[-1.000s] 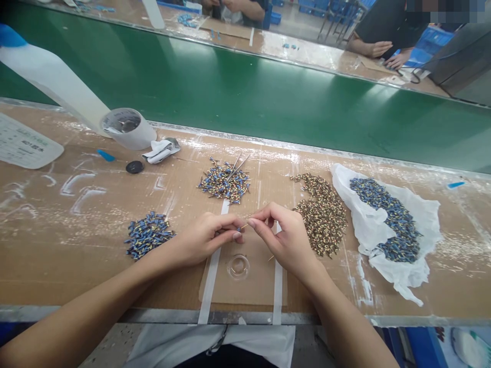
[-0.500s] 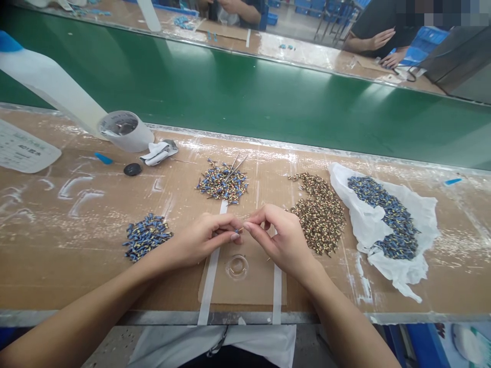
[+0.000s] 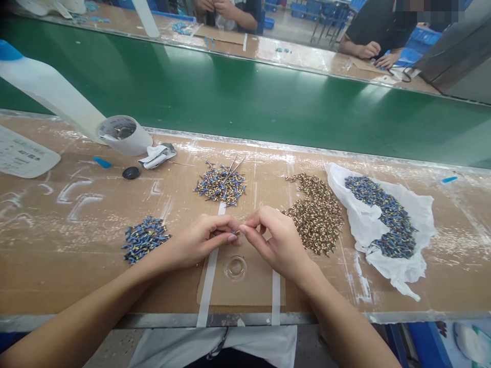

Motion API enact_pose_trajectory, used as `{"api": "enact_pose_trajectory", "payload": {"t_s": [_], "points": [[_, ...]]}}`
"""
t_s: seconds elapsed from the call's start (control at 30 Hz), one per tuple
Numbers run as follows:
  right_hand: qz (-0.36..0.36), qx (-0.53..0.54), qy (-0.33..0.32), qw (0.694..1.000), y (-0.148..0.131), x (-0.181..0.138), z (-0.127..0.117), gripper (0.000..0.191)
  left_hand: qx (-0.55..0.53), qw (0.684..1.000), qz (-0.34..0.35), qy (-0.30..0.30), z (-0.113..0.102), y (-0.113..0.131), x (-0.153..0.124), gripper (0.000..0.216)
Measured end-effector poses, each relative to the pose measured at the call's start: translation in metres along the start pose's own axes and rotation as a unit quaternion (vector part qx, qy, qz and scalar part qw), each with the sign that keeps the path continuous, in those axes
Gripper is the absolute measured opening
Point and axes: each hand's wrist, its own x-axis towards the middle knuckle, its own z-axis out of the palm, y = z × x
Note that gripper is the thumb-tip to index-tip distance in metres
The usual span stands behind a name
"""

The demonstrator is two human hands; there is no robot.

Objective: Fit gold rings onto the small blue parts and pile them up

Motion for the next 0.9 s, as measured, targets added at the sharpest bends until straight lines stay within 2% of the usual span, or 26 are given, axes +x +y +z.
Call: {"api": "enact_pose_trajectory", "payload": {"t_s": [0.23, 0.33, 0.5, 0.6, 0.73, 0.83, 0.9], "points": [[0.044, 0.070, 0.007, 0.997, -0.001, 0.000, -0.007, 0.015, -0.022, 1.000, -0.001, -0.001, -0.001, -0.002, -0.001, 0.013], [0.047, 0.124, -0.014, 0.991, -0.002, 0.000, -0.015, 0.014, -0.033, 0.999, 0.001, 0.003, -0.002, -0.002, -0.001, 0.012], [-0.013, 0.162, -0.132, 0.978, -0.006, 0.002, -0.021, 0.009, -0.044, 0.999, 0.000, 0.007, -0.003, -0.005, -0.002, 0.012], [-0.011, 0.156, -0.219, 0.963, -0.008, 0.002, -0.019, 0.009, -0.053, 0.998, 0.003, 0.018, -0.003, -0.006, -0.002, 0.011], [-0.002, 0.139, -0.280, 0.950, -0.009, 0.002, -0.017, 0.007, -0.039, 0.999, 0.000, 0.024, -0.004, -0.006, -0.003, 0.011], [0.031, 0.088, -0.251, 0.964, -0.002, 0.004, -0.025, 0.012, -0.046, 0.999, -0.010, 0.021, -0.003, -0.005, -0.002, 0.011], [0.077, 0.013, -0.165, 0.983, 0.009, 0.005, -0.036, 0.014, -0.063, 0.998, -0.018, 0.018, -0.003, -0.006, -0.002, 0.011]]}}
